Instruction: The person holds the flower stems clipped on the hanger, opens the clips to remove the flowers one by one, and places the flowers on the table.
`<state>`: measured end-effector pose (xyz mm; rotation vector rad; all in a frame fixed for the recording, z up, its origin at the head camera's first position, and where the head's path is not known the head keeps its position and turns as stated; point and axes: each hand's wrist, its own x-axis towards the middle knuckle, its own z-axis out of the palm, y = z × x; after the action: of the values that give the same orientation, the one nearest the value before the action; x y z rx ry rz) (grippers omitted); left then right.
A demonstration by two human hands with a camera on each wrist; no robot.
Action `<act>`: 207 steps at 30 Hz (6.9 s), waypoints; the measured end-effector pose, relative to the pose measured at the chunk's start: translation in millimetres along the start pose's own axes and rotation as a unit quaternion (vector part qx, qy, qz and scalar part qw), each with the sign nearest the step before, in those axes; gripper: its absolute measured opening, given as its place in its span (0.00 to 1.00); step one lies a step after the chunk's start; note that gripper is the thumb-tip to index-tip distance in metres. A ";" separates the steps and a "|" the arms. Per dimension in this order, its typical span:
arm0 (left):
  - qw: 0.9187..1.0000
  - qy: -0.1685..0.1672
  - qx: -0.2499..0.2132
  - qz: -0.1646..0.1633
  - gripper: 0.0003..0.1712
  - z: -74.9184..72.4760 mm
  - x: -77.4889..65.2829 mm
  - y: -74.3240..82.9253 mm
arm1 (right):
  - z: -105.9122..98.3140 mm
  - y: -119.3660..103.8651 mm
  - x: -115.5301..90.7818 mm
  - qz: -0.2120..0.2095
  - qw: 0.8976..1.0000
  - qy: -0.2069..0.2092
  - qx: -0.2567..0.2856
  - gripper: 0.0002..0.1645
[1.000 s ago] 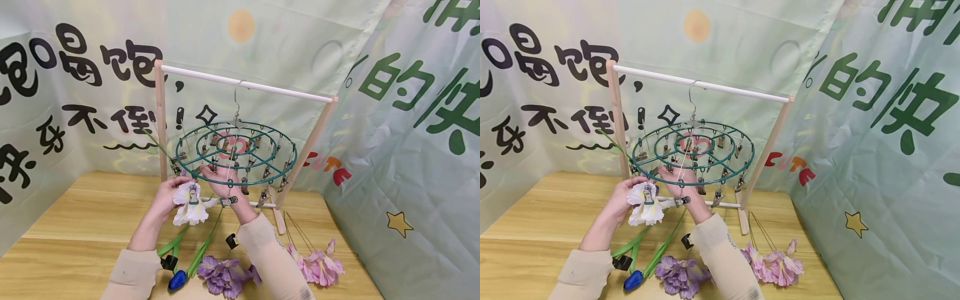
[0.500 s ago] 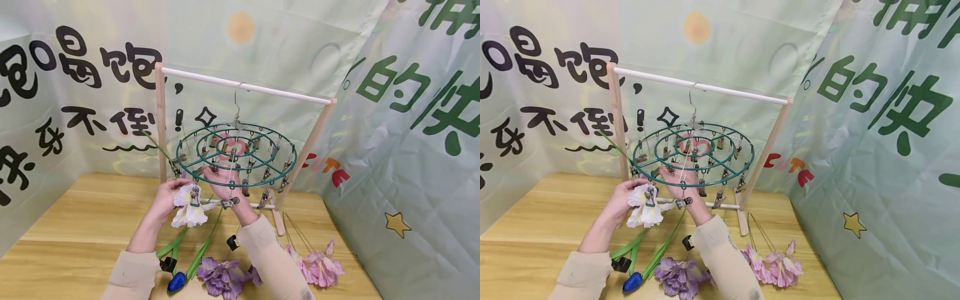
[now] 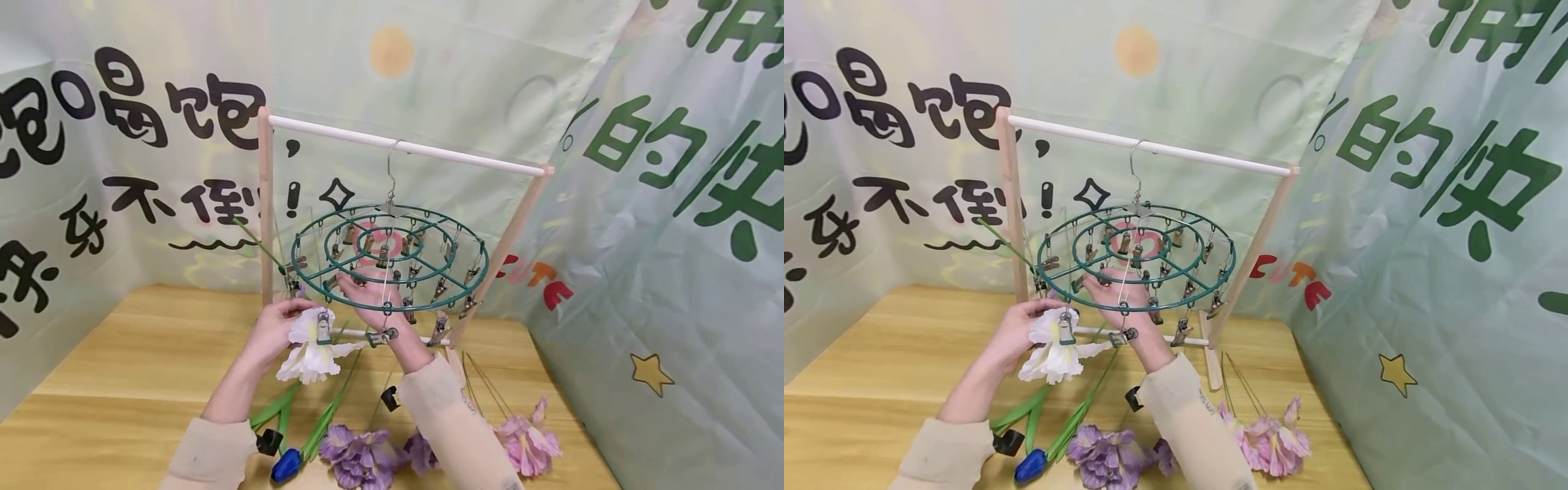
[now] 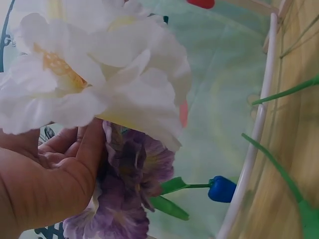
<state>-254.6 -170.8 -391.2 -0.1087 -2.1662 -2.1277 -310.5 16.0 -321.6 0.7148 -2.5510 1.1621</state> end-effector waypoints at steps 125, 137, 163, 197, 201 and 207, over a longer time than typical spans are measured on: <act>0.932 -0.112 0.342 -0.049 0.05 -109.5 -50.6 -52.6 | -11.6 12.7 -10.7 0.004 1.000 -0.005 0.024 0.26; 0.932 -0.114 0.341 -0.044 0.04 -106.1 -43.5 -63.0 | -13.0 13.2 -9.3 -0.010 1.000 -0.006 0.020 0.22; 0.932 0.021 0.354 0.072 0.19 -103.2 -56.0 -8.6 | -13.3 9.8 -11.8 0.005 0.999 -0.024 0.023 0.12; 0.997 0.052 0.050 -0.002 0.33 -53.2 -11.9 -1.1 | 6.9 -9.2 -97.7 -0.031 0.993 -0.066 0.090 0.07; 0.999 0.035 0.026 0.013 0.34 -53.4 -6.3 -3.9 | 10.8 -27.6 -103.8 -0.044 0.990 -0.052 0.123 0.11; 0.999 0.019 -0.011 0.027 0.36 -55.5 -4.8 -6.0 | 23.6 -59.7 -111.2 -0.070 0.967 -0.080 0.233 0.16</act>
<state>-249.2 -226.3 -396.8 -0.1247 -2.0957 -2.1060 -185.1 1.2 -344.9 1.1134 -2.3121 1.7376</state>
